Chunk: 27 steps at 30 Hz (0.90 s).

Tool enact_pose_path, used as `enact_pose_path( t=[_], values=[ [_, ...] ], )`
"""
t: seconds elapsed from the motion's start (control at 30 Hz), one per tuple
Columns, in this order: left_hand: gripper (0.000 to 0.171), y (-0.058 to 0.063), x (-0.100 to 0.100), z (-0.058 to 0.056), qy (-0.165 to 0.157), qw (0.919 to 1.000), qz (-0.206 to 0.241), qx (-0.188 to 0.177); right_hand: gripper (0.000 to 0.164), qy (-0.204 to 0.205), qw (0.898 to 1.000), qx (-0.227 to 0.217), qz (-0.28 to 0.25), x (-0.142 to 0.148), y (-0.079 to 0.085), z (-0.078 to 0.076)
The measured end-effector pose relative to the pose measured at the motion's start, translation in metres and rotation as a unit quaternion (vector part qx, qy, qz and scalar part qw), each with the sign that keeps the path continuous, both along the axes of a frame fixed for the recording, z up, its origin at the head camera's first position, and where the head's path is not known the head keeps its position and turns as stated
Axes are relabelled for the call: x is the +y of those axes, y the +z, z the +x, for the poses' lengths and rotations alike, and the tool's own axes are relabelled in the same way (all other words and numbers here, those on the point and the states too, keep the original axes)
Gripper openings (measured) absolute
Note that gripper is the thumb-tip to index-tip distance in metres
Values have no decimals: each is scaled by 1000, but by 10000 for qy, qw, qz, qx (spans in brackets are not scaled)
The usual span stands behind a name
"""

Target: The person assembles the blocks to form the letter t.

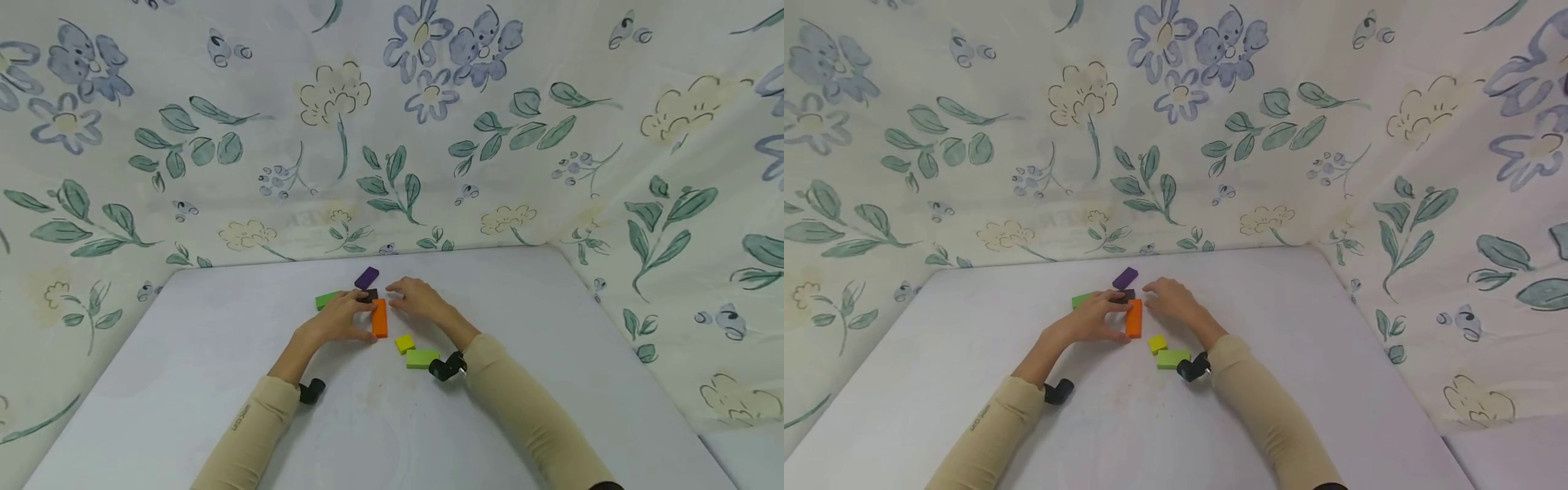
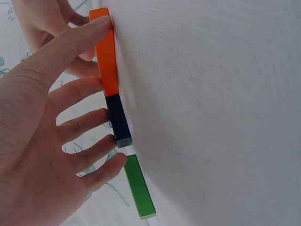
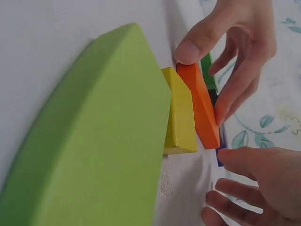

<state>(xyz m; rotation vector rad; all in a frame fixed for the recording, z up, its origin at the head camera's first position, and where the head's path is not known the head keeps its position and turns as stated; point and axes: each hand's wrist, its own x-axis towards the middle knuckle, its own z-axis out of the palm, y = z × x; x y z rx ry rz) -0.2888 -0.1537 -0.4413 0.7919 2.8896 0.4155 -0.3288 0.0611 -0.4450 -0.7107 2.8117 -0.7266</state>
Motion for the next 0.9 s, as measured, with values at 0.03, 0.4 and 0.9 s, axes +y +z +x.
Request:
enact_pose_path(
  t=[0.03, 0.4, 0.9],
  values=[
    [73, 0, 0, 0, 22, 10000, -6, -14, 38, -3, 10000, -12, -28, -1, 0, -1],
    [71, -1, -1, 0, 6, 10000, 30, -20, 38, -1, 9999, -34, -146, -11, 0, -13],
    [72, 2, 0, 0, 35, 9999, 52, -116, 44, 160, 9997, 133, 113, -18, -4, -30]
  ],
)
